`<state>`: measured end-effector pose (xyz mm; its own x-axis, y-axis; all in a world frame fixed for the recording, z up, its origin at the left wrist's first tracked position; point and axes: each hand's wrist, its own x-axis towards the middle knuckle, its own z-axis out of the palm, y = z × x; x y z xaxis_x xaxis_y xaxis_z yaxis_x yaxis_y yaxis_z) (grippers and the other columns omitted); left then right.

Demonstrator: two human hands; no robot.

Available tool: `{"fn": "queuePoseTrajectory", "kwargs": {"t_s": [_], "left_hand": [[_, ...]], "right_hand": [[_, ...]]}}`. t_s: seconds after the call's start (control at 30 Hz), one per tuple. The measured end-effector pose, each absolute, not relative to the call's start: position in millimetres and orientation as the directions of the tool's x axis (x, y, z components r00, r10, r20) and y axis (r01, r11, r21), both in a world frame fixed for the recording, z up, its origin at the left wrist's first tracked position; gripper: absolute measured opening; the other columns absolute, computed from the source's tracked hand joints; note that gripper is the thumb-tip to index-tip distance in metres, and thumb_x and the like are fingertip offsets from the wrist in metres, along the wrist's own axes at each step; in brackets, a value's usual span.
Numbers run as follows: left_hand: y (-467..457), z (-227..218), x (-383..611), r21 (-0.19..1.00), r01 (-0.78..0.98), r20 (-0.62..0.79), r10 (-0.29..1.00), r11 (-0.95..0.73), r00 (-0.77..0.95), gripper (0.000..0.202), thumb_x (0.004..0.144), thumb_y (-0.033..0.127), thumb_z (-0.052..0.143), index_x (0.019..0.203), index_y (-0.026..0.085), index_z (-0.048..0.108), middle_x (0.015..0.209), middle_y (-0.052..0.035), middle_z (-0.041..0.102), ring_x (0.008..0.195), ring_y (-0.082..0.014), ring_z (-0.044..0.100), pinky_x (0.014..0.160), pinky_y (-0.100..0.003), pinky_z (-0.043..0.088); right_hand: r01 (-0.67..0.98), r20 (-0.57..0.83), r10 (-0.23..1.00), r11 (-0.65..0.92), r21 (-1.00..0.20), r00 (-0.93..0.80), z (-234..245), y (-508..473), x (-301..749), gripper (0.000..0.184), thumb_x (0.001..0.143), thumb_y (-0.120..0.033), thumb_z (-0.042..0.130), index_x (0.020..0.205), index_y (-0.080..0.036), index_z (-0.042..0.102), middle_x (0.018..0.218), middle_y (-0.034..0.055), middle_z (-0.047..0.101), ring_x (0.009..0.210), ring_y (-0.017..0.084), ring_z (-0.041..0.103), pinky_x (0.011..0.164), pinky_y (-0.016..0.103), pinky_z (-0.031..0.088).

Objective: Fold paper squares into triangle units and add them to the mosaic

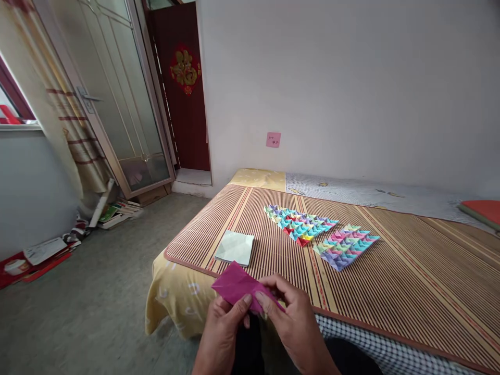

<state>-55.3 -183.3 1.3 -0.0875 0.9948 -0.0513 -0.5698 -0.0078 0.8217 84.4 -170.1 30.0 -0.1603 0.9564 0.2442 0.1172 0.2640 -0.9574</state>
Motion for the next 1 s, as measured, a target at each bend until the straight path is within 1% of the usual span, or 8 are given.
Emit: {"fn": "queuePoseTrajectory", "kwargs": {"t_s": [0.17,0.3,0.43,0.57,0.7,0.8,0.9,1.0], "left_hand": [[-184.5,4.1,-57.6,0.652,-0.754,-0.204,0.976,0.075,-0.079,0.031,0.071,0.03,0.094,0.095,0.015,0.079,0.087,-0.0016,0.074,0.066,-0.0107,0.06,0.059,-0.022,0.053],[-183.5,3.6,-66.4,0.56,-0.811,-0.259,0.966,0.169,0.023,0.027,0.072,0.025,0.093,0.092,0.014,0.079,0.092,-0.0047,0.077,0.077,-0.0148,0.067,0.062,-0.024,0.054],[-188.7,2.5,-71.8,0.501,-0.784,-0.293,0.924,0.367,0.245,0.032,0.069,0.022,0.094,0.097,0.015,0.079,0.099,-0.0085,0.078,0.089,-0.0215,0.071,0.073,-0.03,0.057],[-195.6,-3.2,-68.3,0.514,-0.731,-0.244,0.894,0.448,0.377,0.022,0.069,0.02,0.094,0.08,0.012,0.077,0.081,-0.0067,0.074,0.076,-0.0156,0.07,0.076,-0.026,0.055],[-197.7,-15.6,-57.7,0.711,-0.658,-0.164,0.968,0.249,0.189,0.036,0.059,0.028,0.1,0.072,0.012,0.071,0.063,-0.001,0.066,0.053,-0.008,0.057,0.055,-0.018,0.046],[-197.6,-20.1,-50.5,0.829,-0.559,-0.062,0.995,0.011,-0.072,0.043,0.059,0.037,0.099,0.081,0.015,0.07,0.064,0.0011,0.066,0.048,-0.0072,0.052,0.047,-0.017,0.042],[-197.1,-17.1,-46.4,0.862,-0.483,0.021,0.964,-0.151,-0.264,0.051,0.064,0.04,0.096,0.103,0.019,0.071,0.068,0.0001,0.069,0.053,-0.0106,0.056,0.049,-0.019,0.045],[-196.7,-14.1,-45.3,0.884,-0.431,0.041,0.948,-0.182,-0.316,0.049,0.065,0.042,0.095,0.103,0.018,0.074,0.071,-0.0027,0.072,0.058,-0.013,0.06,0.052,-0.019,0.048]], "right_hand": [[0.058,0.219,0.965,0.229,-0.972,-0.143,20.5,-167.0,88.7,0.029,0.095,-0.044,0.067,0.084,-0.018,0.07,0.077,0.0024,0.066,0.072,0.018,0.061,0.065,0.024,0.05],[0.035,0.257,0.944,0.27,-0.962,-0.207,22.0,-167.0,92.5,0.023,0.096,-0.038,0.065,0.083,-0.019,0.069,0.082,0.0023,0.064,0.079,0.019,0.063,0.072,0.026,0.052],[0.088,0.343,0.901,0.377,-0.922,-0.267,28.0,-165.7,100.1,0.018,0.096,-0.03,0.061,0.088,-0.022,0.074,0.111,0.0089,0.067,0.106,0.025,0.066,0.09,0.033,0.055],[0.172,0.352,0.885,0.415,-0.893,-0.304,29.0,-165.7,110.1,0.017,0.093,-0.025,0.063,0.08,-0.024,0.074,0.135,0.0098,0.062,0.122,0.028,0.062,0.105,0.043,0.05],[0.15,0.351,0.862,0.427,-0.892,-0.366,25.0,-166.6,116.0,0.018,0.092,-0.025,0.062,0.079,-0.024,0.075,0.147,0.0097,0.058,0.129,0.03,0.06,0.105,0.045,0.05],[0.053,0.326,0.898,0.356,-0.933,-0.295,18.8,-164.4,118.2,0.023,0.097,-0.035,0.061,0.112,-0.027,0.076,0.151,0.012,0.056,0.135,0.03,0.057,0.107,0.044,0.051],[-0.033,0.239,0.937,0.238,-0.971,-0.255,11.8,-161.6,118.5,0.049,0.097,-0.052,0.06,0.138,-0.024,0.064,0.132,0.0157,0.068,0.121,0.03,0.067,0.1,0.043,0.055],[0.042,0.186,0.942,0.206,-0.978,-0.281,10.1,-162.6,115.2,0.051,0.085,-0.054,0.076,0.122,-0.019,0.072,0.1,0.0102,0.075,0.091,0.026,0.071,0.08,0.034,0.058]]}}
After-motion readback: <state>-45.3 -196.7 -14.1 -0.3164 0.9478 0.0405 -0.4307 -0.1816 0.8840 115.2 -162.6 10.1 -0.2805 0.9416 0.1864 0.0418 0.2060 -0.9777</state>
